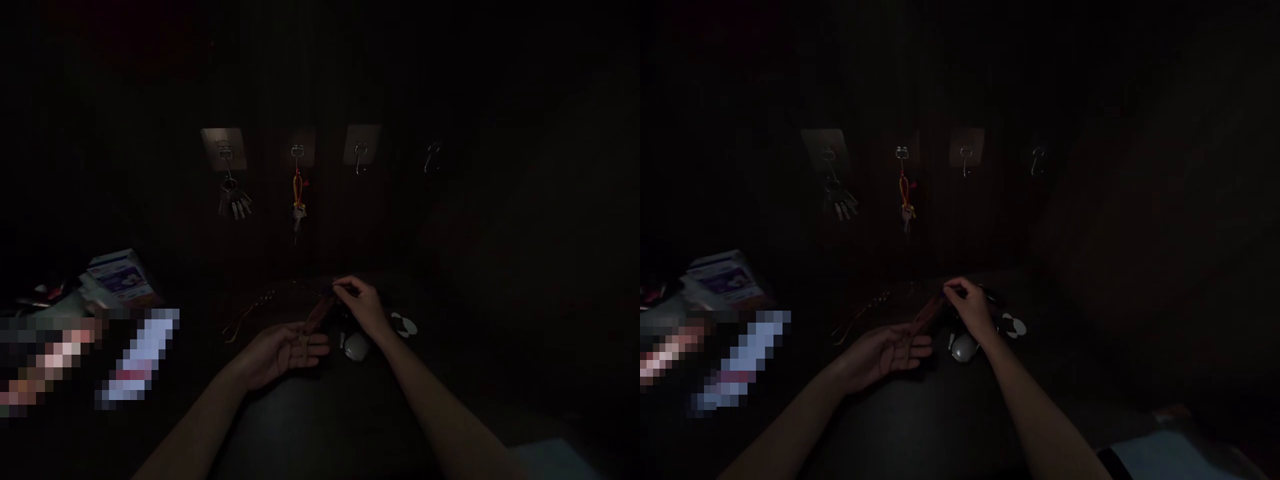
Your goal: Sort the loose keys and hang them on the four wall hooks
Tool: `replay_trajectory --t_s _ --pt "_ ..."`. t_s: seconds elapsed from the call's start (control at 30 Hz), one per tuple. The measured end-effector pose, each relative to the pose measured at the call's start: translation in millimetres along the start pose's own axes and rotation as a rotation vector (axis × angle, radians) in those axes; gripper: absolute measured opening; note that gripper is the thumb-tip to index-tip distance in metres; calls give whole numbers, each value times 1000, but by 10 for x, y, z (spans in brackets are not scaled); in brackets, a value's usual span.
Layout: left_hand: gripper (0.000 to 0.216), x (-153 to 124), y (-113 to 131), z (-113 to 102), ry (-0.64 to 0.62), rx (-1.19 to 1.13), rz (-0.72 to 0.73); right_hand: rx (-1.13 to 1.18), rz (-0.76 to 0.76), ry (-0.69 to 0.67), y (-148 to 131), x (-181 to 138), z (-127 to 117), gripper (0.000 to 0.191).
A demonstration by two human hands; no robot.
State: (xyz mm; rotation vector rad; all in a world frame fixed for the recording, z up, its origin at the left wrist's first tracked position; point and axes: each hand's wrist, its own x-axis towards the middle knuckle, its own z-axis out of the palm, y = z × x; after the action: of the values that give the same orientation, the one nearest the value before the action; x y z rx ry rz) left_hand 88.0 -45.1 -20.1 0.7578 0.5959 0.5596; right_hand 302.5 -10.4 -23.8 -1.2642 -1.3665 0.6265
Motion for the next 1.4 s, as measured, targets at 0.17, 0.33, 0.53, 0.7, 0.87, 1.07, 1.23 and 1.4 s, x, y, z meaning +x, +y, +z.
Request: replay_trajectory --t_s 0.17,0.33,0.53,0.7,0.87,1.07,1.23,1.4 --pt "36 -8 9 14 -7 35 15 -23 -12 10 8 -4 -3 16" --pt "33 -8 10 18 3 31 20 -24 -24 9 57 2 -6 19" --pt "32 -13 -2 13 -3 22 30 50 16 15 65 0 -12 22" --pt "41 3 -29 -36 -10 45 39 92 49 8 -18 -18 -24 25" --pt "45 63 -64 -108 51 70 117 159 53 13 -102 -30 -47 25" --pt "50 111 -40 -115 207 168 204 195 79 11 -172 -33 -78 26" --pt "33 145 -40 -142 266 159 281 266 97 11 -138 -18 -82 26" --pt "13 186 -43 -196 215 62 297 373 126 -44 -49 -7 -117 22"
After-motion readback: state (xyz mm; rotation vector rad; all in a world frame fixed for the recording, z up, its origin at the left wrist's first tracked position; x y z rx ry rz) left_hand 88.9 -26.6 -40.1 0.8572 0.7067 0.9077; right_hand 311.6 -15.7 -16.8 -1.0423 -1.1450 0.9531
